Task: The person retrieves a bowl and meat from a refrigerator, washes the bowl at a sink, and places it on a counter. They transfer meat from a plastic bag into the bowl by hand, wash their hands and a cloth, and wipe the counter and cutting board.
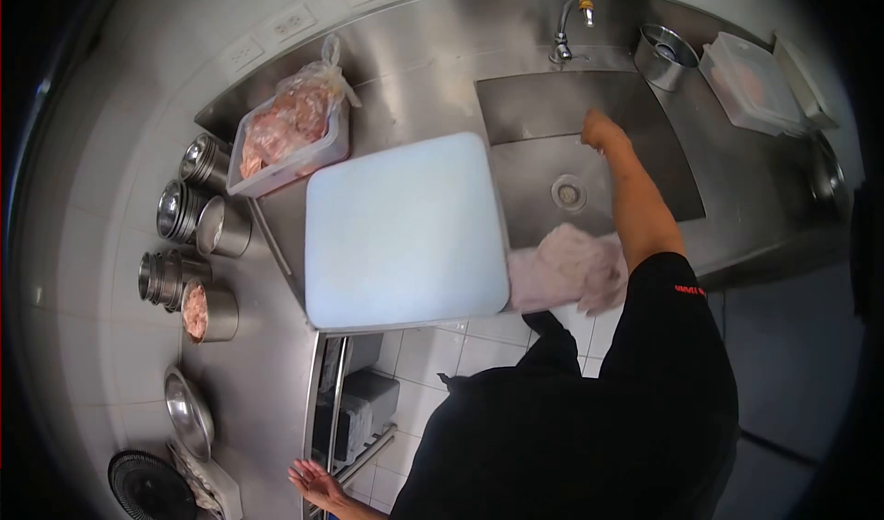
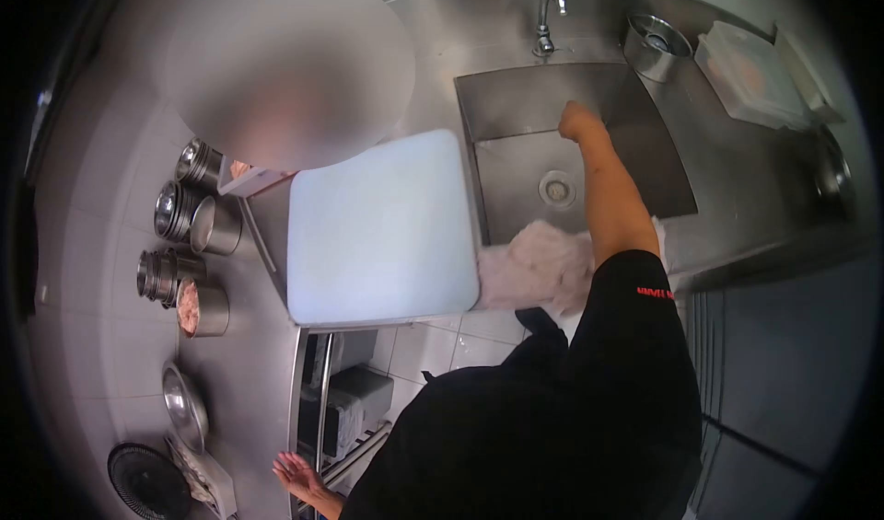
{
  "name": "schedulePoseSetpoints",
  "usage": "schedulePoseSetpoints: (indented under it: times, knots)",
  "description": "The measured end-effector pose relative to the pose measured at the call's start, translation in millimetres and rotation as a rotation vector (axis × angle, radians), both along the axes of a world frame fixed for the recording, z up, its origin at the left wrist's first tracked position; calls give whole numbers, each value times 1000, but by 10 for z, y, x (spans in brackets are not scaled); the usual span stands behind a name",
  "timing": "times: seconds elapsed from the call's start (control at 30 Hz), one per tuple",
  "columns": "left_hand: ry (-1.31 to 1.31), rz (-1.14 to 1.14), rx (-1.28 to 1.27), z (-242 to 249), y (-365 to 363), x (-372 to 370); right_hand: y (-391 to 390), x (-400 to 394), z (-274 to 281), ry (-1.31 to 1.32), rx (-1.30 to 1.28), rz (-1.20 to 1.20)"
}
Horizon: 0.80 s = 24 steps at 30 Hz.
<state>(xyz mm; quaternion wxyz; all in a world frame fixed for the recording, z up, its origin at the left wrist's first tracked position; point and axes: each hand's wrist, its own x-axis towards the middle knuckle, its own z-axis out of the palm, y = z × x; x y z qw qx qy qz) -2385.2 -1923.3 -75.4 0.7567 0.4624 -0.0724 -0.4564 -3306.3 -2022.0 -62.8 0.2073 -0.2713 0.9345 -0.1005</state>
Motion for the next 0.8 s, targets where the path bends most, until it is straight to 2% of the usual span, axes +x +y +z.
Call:
schedulePoseSetpoints:
  times: [0.13, 0.23, 0.3, 0.4, 0.5, 0.6, 0.67, 0.73, 0.8]
  knots:
    - [6, -151, 86, -208, 155, -741, -305, -527, -77, 34, 16, 5]
    - [-104, -238, 231, 53, 115, -1688, -439, -956, -80, -47, -10, 2]
    - [-226, -307, 283, 227, 122, -2070, -562, -1153, -102, -49, -68, 3]
    - [-351, -423, 313, 367, 205, -2311, -677, -1377, -41, -1, -147, 68]
    - [-342, -389, 328, 411, 325, -2470, -638, -1331, 340, 84, -224, 90]
    - [-280, -373, 318, 300, 453, -2514, -623, -1387, 262, 89, -311, 154]
    - [-249, -379, 354, 187, 527, -2579, -432, -1147, 52, -41, -488, 264]
    - [-205, -409, 395, 62, 621, -2673, -332, -937, -394, -207, -798, 420]
    - [-205, -422, 480, -75, 660, -2764, -181, -714, -294, -586, -802, 384]
